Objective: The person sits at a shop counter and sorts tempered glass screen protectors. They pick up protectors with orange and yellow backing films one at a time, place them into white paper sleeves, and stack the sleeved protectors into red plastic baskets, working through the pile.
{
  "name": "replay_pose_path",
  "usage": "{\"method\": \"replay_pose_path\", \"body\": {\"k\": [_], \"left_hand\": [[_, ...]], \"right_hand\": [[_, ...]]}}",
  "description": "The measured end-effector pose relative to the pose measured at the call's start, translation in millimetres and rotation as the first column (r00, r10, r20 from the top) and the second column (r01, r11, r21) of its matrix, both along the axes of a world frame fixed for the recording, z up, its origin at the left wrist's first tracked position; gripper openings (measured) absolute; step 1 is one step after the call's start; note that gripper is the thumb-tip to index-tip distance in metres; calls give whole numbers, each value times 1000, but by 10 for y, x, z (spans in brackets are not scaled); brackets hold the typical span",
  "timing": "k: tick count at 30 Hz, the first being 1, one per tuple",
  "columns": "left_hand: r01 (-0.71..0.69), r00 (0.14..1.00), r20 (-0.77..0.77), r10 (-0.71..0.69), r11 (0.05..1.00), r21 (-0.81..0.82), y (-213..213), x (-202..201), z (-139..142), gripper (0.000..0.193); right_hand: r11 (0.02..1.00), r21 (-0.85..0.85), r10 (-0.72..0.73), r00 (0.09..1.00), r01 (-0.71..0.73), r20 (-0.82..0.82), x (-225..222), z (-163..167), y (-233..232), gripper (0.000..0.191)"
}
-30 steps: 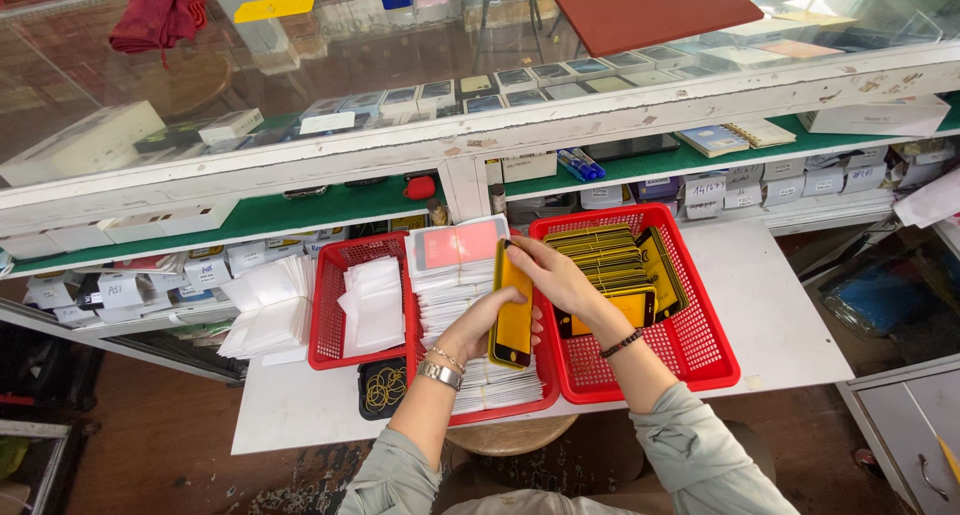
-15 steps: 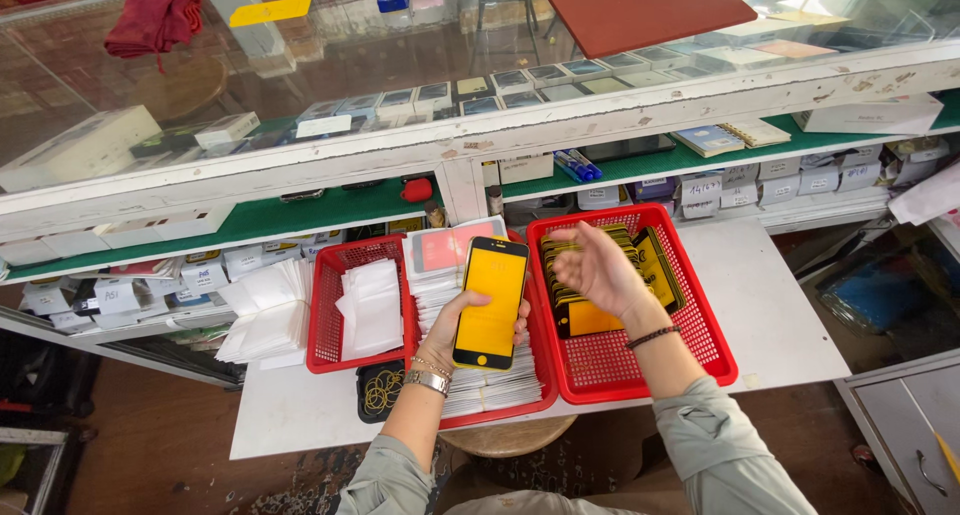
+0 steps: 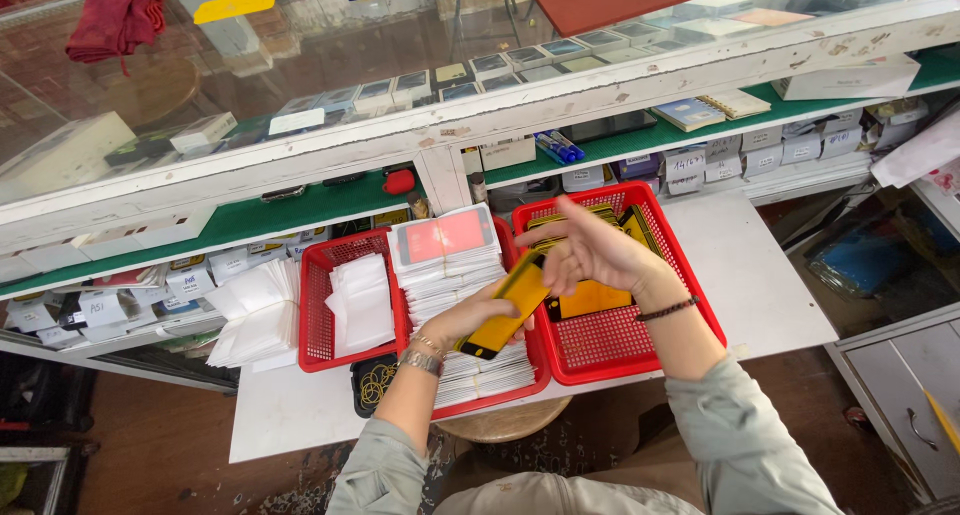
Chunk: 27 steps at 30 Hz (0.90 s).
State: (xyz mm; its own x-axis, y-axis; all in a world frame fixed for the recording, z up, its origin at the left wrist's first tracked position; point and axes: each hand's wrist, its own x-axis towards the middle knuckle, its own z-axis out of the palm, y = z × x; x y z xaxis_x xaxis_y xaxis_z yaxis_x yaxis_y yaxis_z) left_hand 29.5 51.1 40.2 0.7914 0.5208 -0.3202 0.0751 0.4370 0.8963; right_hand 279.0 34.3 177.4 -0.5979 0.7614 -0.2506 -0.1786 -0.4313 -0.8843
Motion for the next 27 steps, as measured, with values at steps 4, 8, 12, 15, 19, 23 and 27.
{"method": "replay_pose_path", "body": {"k": [4, 8, 12, 15, 19, 23, 27], "left_hand": [[-186, 978, -44, 204, 947, 262, 263, 234, -172, 47], [-320, 904, 248, 349, 935, -151, 278, 281, -16, 47], [-307, 925, 202, 321, 946, -101, 115, 435, 307, 53], [-289, 950, 130, 283, 957, 25, 41, 637, 434, 79], [-74, 967, -189, 173, 894, 443, 100, 912, 377, 106], [109, 946, -309, 100, 799, 592, 134, 1162, 180, 114], [114, 899, -354, 258, 642, 758, 54, 1192, 12, 105]], "right_hand": [[922, 320, 61, 896, -220, 440, -255, -23, -219, 49], [872, 477, -345, 827, 108, 445, 51, -322, -164, 46], [754, 545, -567, 782, 367, 258, 304, -662, -152, 42], [782, 320, -602, 782, 535, 162, 211, -813, -282, 43], [839, -60, -523, 831, 542, 188, 36, -878, -491, 51], [729, -171, -663, 746, 663, 61, 89, -1029, -624, 60], [499, -308, -830, 549, 810, 99, 227, -1331, -616, 60]]}}
